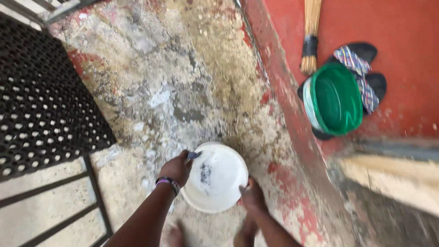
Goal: The recorder is scrubbing a balcony floor with soapy water and a cloth, then rinsing it.
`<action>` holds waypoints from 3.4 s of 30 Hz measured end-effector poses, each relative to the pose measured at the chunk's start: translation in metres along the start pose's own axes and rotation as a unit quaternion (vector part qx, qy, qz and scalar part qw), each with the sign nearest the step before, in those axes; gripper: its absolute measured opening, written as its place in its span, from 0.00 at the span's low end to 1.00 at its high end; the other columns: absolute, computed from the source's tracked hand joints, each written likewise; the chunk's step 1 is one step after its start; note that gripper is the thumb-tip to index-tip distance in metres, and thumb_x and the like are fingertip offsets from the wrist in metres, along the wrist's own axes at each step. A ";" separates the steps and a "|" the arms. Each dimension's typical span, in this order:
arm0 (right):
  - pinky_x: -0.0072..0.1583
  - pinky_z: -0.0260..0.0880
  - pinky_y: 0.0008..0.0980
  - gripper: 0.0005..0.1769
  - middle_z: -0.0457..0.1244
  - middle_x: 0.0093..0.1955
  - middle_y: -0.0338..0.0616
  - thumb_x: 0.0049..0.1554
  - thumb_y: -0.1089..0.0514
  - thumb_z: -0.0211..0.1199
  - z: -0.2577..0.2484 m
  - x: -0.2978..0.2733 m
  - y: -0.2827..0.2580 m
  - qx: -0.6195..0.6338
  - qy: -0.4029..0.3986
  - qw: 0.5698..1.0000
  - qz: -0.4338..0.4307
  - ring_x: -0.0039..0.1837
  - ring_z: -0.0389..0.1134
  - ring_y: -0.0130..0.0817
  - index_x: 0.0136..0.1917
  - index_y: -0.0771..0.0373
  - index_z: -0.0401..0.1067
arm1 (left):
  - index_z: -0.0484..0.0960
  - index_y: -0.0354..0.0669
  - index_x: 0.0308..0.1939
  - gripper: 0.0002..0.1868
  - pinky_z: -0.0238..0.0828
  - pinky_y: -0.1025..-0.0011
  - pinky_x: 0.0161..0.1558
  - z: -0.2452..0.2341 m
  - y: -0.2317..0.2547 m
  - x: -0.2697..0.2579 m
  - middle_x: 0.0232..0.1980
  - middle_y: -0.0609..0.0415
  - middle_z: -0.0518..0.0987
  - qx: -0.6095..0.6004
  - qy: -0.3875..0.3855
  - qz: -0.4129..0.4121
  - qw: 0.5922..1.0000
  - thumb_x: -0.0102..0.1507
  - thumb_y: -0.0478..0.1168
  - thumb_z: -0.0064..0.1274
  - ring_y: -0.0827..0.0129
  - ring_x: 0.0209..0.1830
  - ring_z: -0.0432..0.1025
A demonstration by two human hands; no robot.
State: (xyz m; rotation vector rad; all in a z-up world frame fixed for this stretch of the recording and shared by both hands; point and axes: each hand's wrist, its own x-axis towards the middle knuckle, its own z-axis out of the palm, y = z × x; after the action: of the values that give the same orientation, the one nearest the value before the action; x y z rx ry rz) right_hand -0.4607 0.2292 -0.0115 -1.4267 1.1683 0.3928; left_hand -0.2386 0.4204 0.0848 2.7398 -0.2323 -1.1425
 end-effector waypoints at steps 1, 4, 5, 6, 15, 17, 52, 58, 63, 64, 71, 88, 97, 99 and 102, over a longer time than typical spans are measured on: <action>0.34 0.76 0.33 0.18 0.68 0.47 0.47 0.58 0.60 0.62 -0.010 -0.014 0.011 -0.002 -0.006 1.000 0.002 0.37 0.73 0.33 0.62 0.62 0.67 | 0.71 0.57 0.63 0.19 0.74 0.50 0.49 0.008 0.000 -0.017 0.47 0.44 0.84 0.005 -0.008 0.011 1.000 0.69 0.51 0.43 0.45 0.48 0.78; 0.35 0.74 0.34 0.19 0.68 0.45 0.50 0.59 0.59 0.63 -0.053 -0.030 0.081 0.013 0.012 1.000 -0.006 0.37 0.71 0.35 0.62 0.62 0.69 | 0.71 0.56 0.62 0.19 0.74 0.47 0.47 0.062 0.009 -0.043 0.44 0.43 0.84 0.009 -0.014 0.064 0.998 0.69 0.53 0.42 0.44 0.45 0.78; 0.35 0.72 0.35 0.19 0.69 0.44 0.52 0.59 0.58 0.63 -0.058 -0.033 0.108 0.024 0.011 1.000 -0.014 0.36 0.70 0.38 0.62 0.62 0.70 | 0.71 0.54 0.62 0.20 0.73 0.46 0.47 0.079 0.004 -0.052 0.42 0.41 0.84 0.007 -0.008 0.079 0.997 0.69 0.53 0.42 0.43 0.44 0.78; 0.35 0.72 0.35 0.19 0.69 0.44 0.52 0.59 0.58 0.63 -0.074 -0.032 0.120 0.032 0.014 0.999 -0.020 0.36 0.70 0.38 0.62 0.62 0.70 | 0.71 0.54 0.62 0.20 0.73 0.46 0.47 0.084 0.013 -0.064 0.42 0.41 0.84 0.013 -0.002 0.085 0.996 0.69 0.53 0.42 0.43 0.44 0.78; 0.51 0.71 0.40 0.17 0.67 0.42 0.53 0.62 0.47 0.63 -0.177 -0.250 0.256 -0.240 0.165 0.957 -0.012 0.45 0.70 0.43 0.52 0.65 0.72 | 0.75 0.45 0.50 0.16 0.73 0.46 0.46 0.231 0.037 -0.260 0.40 0.37 0.83 -0.061 -0.076 0.178 0.979 0.68 0.52 0.45 0.39 0.43 0.76; 0.48 0.71 0.40 0.22 0.69 0.42 0.46 0.53 0.48 0.65 -0.192 -0.274 0.309 -0.134 0.199 0.970 -0.024 0.43 0.71 0.38 0.58 0.58 0.68 | 0.75 0.46 0.50 0.15 0.73 0.46 0.47 0.274 0.037 -0.291 0.43 0.39 0.81 -0.055 -0.081 0.165 0.981 0.66 0.49 0.48 0.39 0.44 0.76; 0.60 0.67 0.51 0.28 0.66 0.58 0.58 0.56 0.44 0.67 -0.202 -0.351 0.692 -0.352 0.056 0.928 -0.112 0.60 0.67 0.56 0.62 0.63 0.70 | 0.77 0.28 0.53 0.30 0.57 0.43 0.63 0.823 -0.266 -0.444 0.55 0.30 0.77 -0.106 0.265 -0.091 0.954 0.75 0.53 0.29 0.36 0.58 0.66; 0.52 0.72 0.45 0.27 0.68 0.52 0.58 0.58 0.45 0.68 -0.209 -0.405 0.719 -0.317 0.129 0.917 -0.202 0.51 0.71 0.51 0.62 0.66 0.72 | 0.77 0.28 0.57 0.34 0.54 0.44 0.64 0.736 -0.182 -0.513 0.63 0.29 0.72 -0.238 0.218 -0.138 0.936 0.72 0.59 0.34 0.35 0.62 0.62; 0.50 0.72 0.42 0.28 0.70 0.50 0.57 0.60 0.42 0.65 -0.271 -0.365 0.702 -0.180 0.194 0.954 -0.143 0.47 0.71 0.47 0.61 0.69 0.74 | 0.79 0.33 0.59 0.33 0.54 0.45 0.70 0.779 -0.208 -0.468 0.62 0.33 0.76 -0.124 0.225 -0.102 0.961 0.74 0.59 0.31 0.37 0.65 0.64; 0.49 0.72 0.42 0.29 0.70 0.50 0.56 0.61 0.41 0.64 -0.278 -0.364 0.703 -0.135 0.192 0.967 -0.097 0.47 0.71 0.46 0.61 0.69 0.75 | 0.79 0.32 0.58 0.32 0.55 0.45 0.68 0.760 -0.183 -0.479 0.62 0.31 0.75 -0.177 0.208 -0.137 0.952 0.74 0.58 0.32 0.36 0.63 0.64; 0.47 0.70 0.41 0.40 0.72 0.49 0.52 0.64 0.30 0.54 -0.272 -0.338 0.713 0.204 0.125 0.944 0.225 0.44 0.68 0.39 0.60 0.71 0.79 | 0.79 0.30 0.53 0.29 0.56 0.47 0.66 0.711 -0.143 -0.515 0.61 0.29 0.73 -0.288 0.212 -0.168 0.919 0.71 0.55 0.37 0.38 0.63 0.63; 0.55 0.69 0.44 0.10 0.65 0.46 0.53 0.64 0.54 0.55 -0.252 -0.382 0.680 -0.131 0.278 0.917 -0.254 0.52 0.69 0.50 0.51 0.64 0.69 | 0.79 0.32 0.55 0.29 0.58 0.49 0.65 0.716 -0.140 -0.512 0.61 0.33 0.75 -0.253 0.208 -0.151 0.933 0.72 0.56 0.36 0.39 0.60 0.65; 0.55 0.68 0.47 0.28 0.67 0.53 0.58 0.49 0.50 0.66 -0.245 -0.387 0.661 -0.262 0.300 0.851 -0.343 0.55 0.68 0.55 0.59 0.67 0.69 | 0.77 0.33 0.56 0.30 0.63 0.50 0.58 0.632 -0.065 -0.587 0.51 0.42 0.75 -0.468 0.150 -0.216 0.844 0.71 0.59 0.38 0.47 0.55 0.67; 0.56 0.68 0.45 0.31 0.67 0.54 0.58 0.48 0.50 0.70 -0.274 -0.426 0.661 -0.202 0.287 0.893 -0.282 0.56 0.68 0.55 0.60 0.68 0.69 | 0.79 0.26 0.51 0.33 0.68 0.51 0.57 0.668 -0.079 -0.575 0.47 0.39 0.79 -0.432 0.180 -0.151 0.871 0.74 0.59 0.39 0.43 0.49 0.70; 0.58 0.68 0.41 0.28 0.64 0.55 0.55 0.50 0.52 0.72 -0.269 -0.502 0.665 -0.059 0.236 0.916 -0.319 0.57 0.67 0.48 0.59 0.66 0.68 | 0.80 0.29 0.53 0.35 0.70 0.55 0.54 0.666 -0.040 -0.568 0.46 0.41 0.81 -0.547 -0.002 -0.172 0.819 0.71 0.62 0.41 0.48 0.48 0.72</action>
State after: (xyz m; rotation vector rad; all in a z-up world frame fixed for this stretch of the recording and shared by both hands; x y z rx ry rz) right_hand -1.3253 0.3275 0.0898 -1.9780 0.9761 -0.3689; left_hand -1.1063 0.5156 0.0056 1.7367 0.7310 -0.8987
